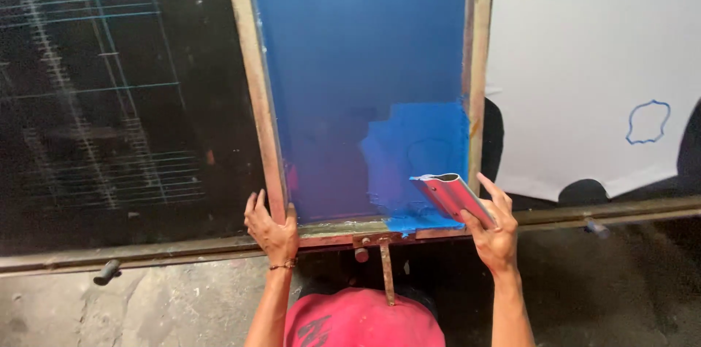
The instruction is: The person uses a squeegee to spread blue ink across a screen printing frame. They then walk to a nearby table, pick up a different screen printing frame, and place it onto the printing press.
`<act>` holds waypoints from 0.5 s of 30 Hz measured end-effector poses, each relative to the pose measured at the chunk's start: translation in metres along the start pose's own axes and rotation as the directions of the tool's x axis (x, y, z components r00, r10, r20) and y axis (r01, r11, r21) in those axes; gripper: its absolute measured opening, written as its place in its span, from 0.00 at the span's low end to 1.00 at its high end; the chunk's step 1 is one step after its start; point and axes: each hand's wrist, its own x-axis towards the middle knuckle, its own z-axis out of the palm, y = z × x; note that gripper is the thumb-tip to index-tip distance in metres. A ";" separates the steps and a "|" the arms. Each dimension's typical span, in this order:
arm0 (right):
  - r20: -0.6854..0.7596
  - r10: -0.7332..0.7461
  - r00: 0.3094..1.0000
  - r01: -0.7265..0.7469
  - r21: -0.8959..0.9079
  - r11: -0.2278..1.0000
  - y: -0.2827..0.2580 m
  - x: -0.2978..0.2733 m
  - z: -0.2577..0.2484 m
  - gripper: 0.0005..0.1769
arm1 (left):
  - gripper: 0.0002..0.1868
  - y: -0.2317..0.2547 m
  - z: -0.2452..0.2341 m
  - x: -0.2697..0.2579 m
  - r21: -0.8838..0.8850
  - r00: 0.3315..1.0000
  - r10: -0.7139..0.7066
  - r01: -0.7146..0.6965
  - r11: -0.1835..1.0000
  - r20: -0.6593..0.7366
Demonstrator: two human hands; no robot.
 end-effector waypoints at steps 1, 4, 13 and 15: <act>0.005 -0.002 1.000 0.002 0.002 1.000 -0.001 -0.001 0.002 0.11 | 0.37 0.002 -0.003 0.001 0.003 1.000 -0.004 0.004 1.000 -0.003; 0.010 0.007 1.000 -0.007 0.011 1.000 0.001 -0.001 0.006 0.12 | 0.45 0.006 -0.005 0.004 -0.062 0.999 0.002 0.001 0.998 0.051; 0.017 0.004 1.000 -0.004 0.017 1.000 0.015 0.001 0.013 0.12 | 0.50 0.013 -0.012 0.007 0.019 0.981 -0.076 0.074 0.997 0.178; 0.016 -0.006 1.000 0.005 0.010 1.000 0.019 0.001 0.013 0.13 | 0.51 0.014 -0.011 0.006 0.044 0.991 -0.036 0.031 0.999 0.125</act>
